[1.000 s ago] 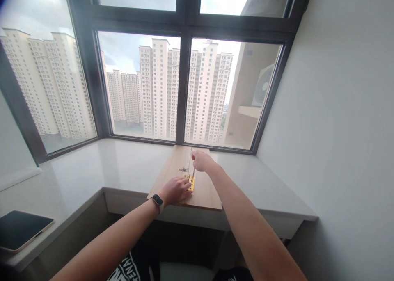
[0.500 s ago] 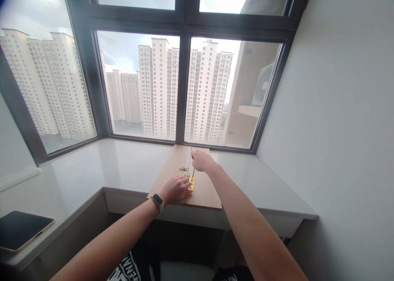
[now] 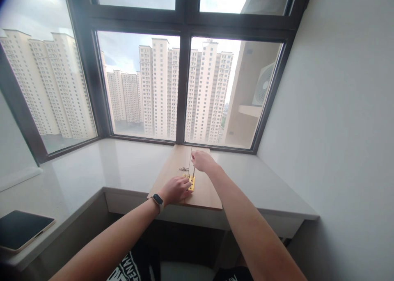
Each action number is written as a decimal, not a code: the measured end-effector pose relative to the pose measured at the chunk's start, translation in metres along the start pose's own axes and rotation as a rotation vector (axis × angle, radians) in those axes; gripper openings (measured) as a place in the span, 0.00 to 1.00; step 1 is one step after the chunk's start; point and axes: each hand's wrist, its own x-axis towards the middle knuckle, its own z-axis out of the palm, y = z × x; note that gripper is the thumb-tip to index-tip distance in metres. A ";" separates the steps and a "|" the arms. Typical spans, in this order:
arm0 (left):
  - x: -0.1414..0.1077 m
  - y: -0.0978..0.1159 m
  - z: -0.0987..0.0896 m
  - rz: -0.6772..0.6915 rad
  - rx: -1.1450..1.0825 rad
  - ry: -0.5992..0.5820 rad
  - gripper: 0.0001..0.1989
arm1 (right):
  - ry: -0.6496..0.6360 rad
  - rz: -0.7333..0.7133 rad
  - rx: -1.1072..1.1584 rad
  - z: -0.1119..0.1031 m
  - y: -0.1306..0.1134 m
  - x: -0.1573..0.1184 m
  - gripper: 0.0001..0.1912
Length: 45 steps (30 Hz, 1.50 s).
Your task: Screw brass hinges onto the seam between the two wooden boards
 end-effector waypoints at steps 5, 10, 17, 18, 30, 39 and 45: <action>0.000 0.000 0.000 -0.004 -0.002 0.012 0.12 | -0.030 -0.001 0.041 0.002 0.001 0.000 0.04; 0.000 0.000 0.000 -0.004 -0.004 0.013 0.11 | -0.015 -0.022 0.060 -0.001 0.002 0.001 0.04; 0.000 0.001 -0.001 -0.009 -0.008 0.007 0.10 | 0.005 0.003 0.003 0.000 0.002 -0.001 0.04; 0.000 0.001 -0.001 -0.010 -0.008 0.005 0.10 | 0.001 0.009 0.001 0.001 0.002 -0.002 0.04; 0.000 0.000 0.002 -0.012 -0.008 -0.003 0.10 | 0.004 -0.027 0.051 -0.003 0.001 -0.002 0.03; 0.000 0.001 0.000 -0.020 -0.011 0.004 0.11 | -0.015 -0.023 0.043 0.005 0.003 -0.002 0.03; 0.000 0.001 0.000 -0.018 -0.011 -0.006 0.11 | 0.003 -0.048 0.057 0.001 0.000 -0.003 0.03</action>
